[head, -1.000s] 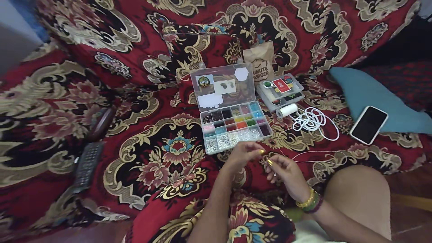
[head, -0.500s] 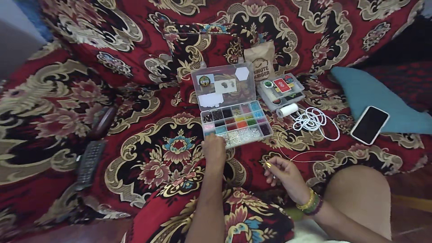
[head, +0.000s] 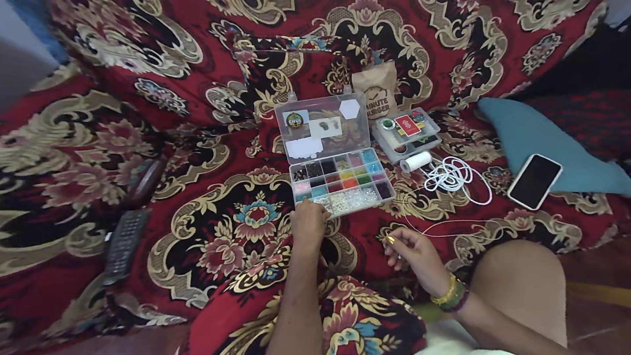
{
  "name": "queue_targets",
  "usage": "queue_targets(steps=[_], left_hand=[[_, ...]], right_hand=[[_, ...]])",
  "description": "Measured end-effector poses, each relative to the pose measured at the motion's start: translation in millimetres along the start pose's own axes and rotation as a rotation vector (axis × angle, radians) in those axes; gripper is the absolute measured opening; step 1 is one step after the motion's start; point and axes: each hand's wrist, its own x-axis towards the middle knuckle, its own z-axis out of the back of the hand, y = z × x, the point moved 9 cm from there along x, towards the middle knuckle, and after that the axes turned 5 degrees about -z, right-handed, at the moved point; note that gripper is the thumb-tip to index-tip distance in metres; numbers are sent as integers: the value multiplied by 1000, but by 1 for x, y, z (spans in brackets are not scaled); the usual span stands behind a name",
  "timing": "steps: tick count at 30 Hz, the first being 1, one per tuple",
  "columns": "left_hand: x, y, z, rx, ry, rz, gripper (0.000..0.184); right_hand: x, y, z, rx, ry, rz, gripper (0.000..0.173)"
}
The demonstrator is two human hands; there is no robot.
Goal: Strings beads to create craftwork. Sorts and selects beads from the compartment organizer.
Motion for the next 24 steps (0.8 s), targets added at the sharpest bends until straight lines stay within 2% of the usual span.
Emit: queue_targets(steps=[13,15,17,18,20,22,24], left_hand=[[5,7,-3,-159,-23,-26,29],[2,2,3,-270,-97,-82,28],[-1,-15,3,-519,-155,-223,23],[-2,-27,-6,-711,-119,-293,19],[-10,-55,-34,-1091,112,-360,14],[-19,-78,-60,-1278,358,-341,12],[-24,-90,-77,-1355,513,-313,15]], right_hand=[[0,-2,1,21,-35,4,12],[0,-1,2,22,-41,-3,12],[-1,1,3,30,-52,5,11],[-2,2,3,32,-58,15,11],[-3,2,4,44,-64,28,12],[-3,2,4,69,-70,43,13],[-3,2,4,90,-72,51,12]])
